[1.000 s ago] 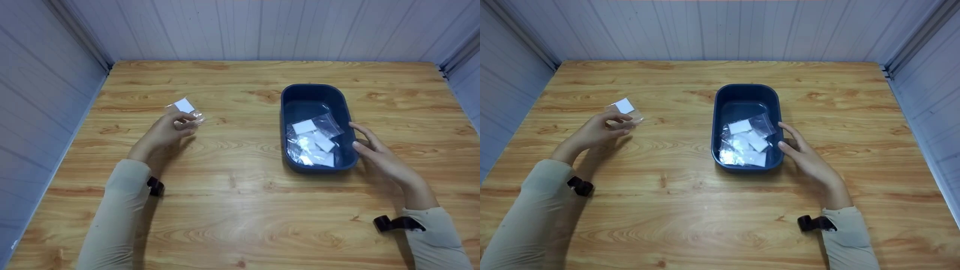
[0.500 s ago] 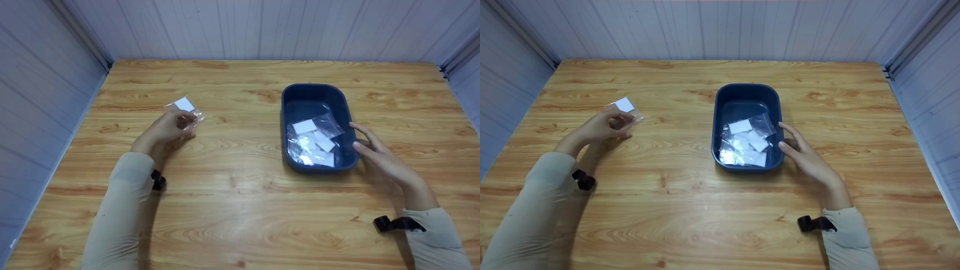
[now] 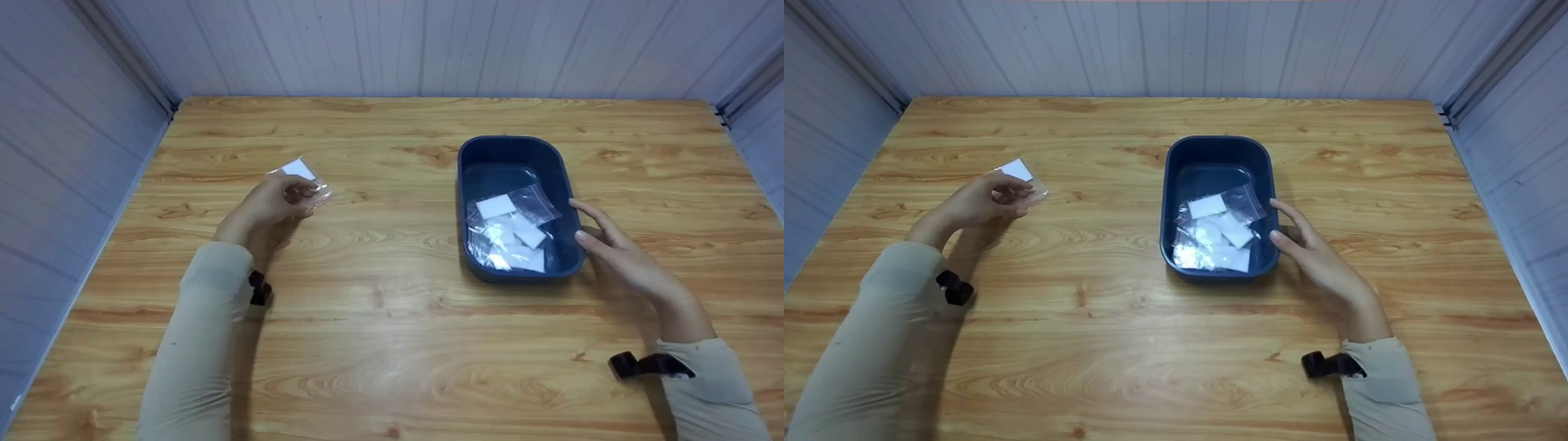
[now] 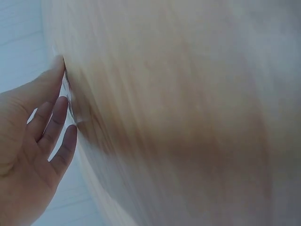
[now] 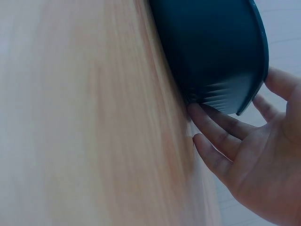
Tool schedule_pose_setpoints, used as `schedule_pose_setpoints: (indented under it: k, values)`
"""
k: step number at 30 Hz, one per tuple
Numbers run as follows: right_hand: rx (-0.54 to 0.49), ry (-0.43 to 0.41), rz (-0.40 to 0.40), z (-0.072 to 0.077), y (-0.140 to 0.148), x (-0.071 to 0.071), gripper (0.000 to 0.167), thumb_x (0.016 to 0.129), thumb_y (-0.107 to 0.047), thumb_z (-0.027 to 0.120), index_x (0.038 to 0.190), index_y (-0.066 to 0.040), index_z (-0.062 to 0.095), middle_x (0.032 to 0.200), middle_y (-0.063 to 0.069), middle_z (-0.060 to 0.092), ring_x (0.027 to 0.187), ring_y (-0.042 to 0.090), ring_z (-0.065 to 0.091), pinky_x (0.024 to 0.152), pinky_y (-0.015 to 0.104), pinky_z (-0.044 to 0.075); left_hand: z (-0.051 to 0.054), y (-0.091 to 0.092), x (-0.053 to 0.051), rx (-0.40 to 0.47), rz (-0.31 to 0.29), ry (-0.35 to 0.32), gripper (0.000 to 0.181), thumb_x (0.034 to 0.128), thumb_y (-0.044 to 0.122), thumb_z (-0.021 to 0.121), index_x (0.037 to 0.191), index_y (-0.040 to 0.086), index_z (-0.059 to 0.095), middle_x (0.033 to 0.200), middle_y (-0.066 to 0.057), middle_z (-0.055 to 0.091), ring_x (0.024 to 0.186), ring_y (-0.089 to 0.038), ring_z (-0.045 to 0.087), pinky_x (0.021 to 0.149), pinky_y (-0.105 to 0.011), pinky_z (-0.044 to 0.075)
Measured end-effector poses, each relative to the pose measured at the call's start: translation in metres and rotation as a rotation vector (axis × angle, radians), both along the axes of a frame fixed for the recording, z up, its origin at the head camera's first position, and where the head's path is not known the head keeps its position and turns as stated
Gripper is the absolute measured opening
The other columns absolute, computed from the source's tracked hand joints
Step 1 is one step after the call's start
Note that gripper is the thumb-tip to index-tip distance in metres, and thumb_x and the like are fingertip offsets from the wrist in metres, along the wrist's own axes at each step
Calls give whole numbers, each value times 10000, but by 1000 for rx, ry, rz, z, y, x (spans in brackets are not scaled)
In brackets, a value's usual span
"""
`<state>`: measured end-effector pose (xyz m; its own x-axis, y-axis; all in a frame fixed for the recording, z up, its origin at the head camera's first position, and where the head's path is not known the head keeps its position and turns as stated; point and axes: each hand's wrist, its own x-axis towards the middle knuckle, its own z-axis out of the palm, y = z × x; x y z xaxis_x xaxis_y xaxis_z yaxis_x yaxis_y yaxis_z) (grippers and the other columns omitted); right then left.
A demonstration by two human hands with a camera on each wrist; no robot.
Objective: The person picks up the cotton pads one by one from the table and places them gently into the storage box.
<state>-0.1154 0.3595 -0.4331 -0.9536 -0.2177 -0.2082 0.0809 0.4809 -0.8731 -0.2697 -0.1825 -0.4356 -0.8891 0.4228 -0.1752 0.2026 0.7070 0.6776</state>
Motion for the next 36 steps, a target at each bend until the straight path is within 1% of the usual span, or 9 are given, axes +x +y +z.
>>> schedule_pose_setpoints:
  k: [3,6,11,19,21,24,28,31,36]
  values:
    - [-8,-14,-2,2,0,-1,578,1073,-349,425,1588,-324,163,1538,258,288,1377,380,336,1125,437,279,0,1,-1,1,22,-1,397,887,14,732,1270,-13,629,1159,-181,620,1070,-307,549,945,-435,443]
    - [-23,-24,-6,3,-1,-1,587,1070,-352,433,1588,-327,157,1558,264,244,1395,436,284,1110,633,192,0,2,-2,-5,52,-7,359,886,34,740,1232,-3,649,1134,-161,621,1043,-293,553,928,-421,445]
    - [-25,-18,-5,4,-1,-2,583,1072,-341,433,1588,-317,164,1584,238,203,1407,440,257,1107,655,177,2,3,-3,-35,78,-2,332,873,49,758,1187,-6,665,1090,-153,611,1003,-289,547,898,-415,443]
    - [-24,-11,0,3,0,-1,570,1077,-332,417,1588,-315,164,1559,244,258,1386,417,306,1111,622,209,4,4,0,-94,84,30,328,862,83,776,1179,63,694,1140,-156,559,1042,-315,514,928,-482,423]
    - [-9,-7,-2,2,0,-1,567,1077,-335,416,1587,-321,168,1565,227,257,1373,387,335,1112,584,238,4,3,0,-103,86,39,318,865,95,776,1172,67,698,1139,-153,558,1037,-316,514,927,-484,417]
    - [-6,13,-3,0,0,0,564,1079,-307,422,1588,-304,179,1569,199,262,1356,325,369,1103,374,310,4,3,0,-120,93,48,311,881,142,767,1176,72,697,1134,-146,578,1025,-306,525,920,-485,425]
    - [-26,24,-2,-2,0,1,568,1078,-272,433,1589,-281,184,1569,193,263,1373,345,344,959,123,341,5,3,1,-130,111,43,320,913,194,737,1201,64,689,1135,-153,592,1006,-300,530,913,-494,436]
    - [-27,15,-5,-3,0,0,574,1077,-279,436,1590,-282,178,1576,207,247,1397,402,293,951,117,335,5,3,0,-133,123,33,307,936,192,710,1210,55,684,1141,-161,602,1008,-303,537,920,-494,436]
    - [-13,10,-8,-1,0,-1,573,1078,-291,433,1590,-283,176,1580,201,241,1389,401,306,988,183,338,8,3,-1,-145,140,21,262,966,171,669,1192,39,681,1166,-176,634,1068,-328,564,955,-508,430]
